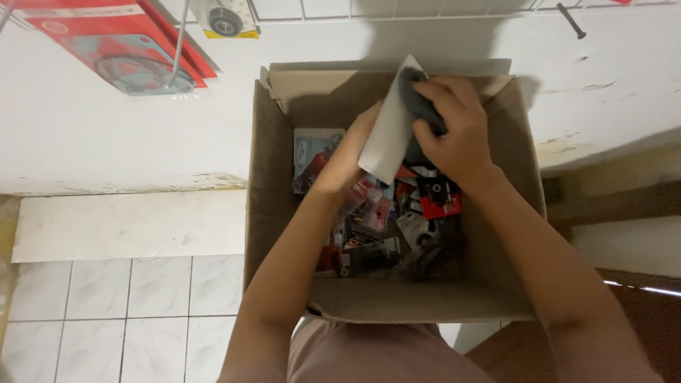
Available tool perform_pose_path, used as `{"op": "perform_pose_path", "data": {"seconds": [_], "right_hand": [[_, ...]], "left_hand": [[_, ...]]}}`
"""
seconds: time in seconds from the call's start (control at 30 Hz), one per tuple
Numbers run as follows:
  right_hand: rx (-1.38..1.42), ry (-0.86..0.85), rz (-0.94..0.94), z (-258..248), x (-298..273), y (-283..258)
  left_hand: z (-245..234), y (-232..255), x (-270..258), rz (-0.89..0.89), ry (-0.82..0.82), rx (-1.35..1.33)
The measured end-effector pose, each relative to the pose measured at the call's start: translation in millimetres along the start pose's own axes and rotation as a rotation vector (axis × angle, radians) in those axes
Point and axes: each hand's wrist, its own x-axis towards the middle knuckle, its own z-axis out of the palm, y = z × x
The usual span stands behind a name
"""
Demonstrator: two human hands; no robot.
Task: The person wipes the surface of a small packaged item using a dark cloth. They hold the item in one hand and rub the cloth over the packaging, turning it over to clean different sides. The item is handled over a cardboard box filled with other similar packages.
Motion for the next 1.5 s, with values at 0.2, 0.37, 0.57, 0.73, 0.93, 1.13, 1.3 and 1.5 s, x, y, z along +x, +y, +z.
{"op": "perform_pose_path", "data": {"seconds": [0.2,0.37,0.57,0.73,0.93,1.13,1.3,1.5], "right_hand": [[-0.066,0.247,0.085,-21.8,4.7,36.2],[0.166,0.167,0.255,-26.7,6.8,12.0],[0.491,0.174,0.61,-28.4,10.7,2.4],[0.713,0.286,0.862,-23.1,8.8,6.5],[1.381,0.04,0.499,-1.5,-18.7,47.0],[1.787,-0.387,0.236,-18.6,-33.3,77.0],[0.551,-0.193,0.439,-11.8,-11.2,18.0],[0.166,0.101,0.168,-9.0,5.4,-19.3]], "left_hand": [[-1.1,5.9,-3.2,0.117,-0.028,0.171],[-14.8,-9.1,6.4,0.184,0.091,-0.012],[-33.5,-35.2,24.4,0.159,0.111,-0.125],[-37.1,-40.1,34.5,0.043,0.123,-0.333],[-14.2,-6.7,12.7,0.0,0.111,-0.373],[-17.9,-21.6,19.2,0.047,0.146,-0.408],[-13.1,-12.0,12.9,0.117,0.045,-0.325],[-2.2,9.2,-3.6,0.275,0.004,-0.088]]}}
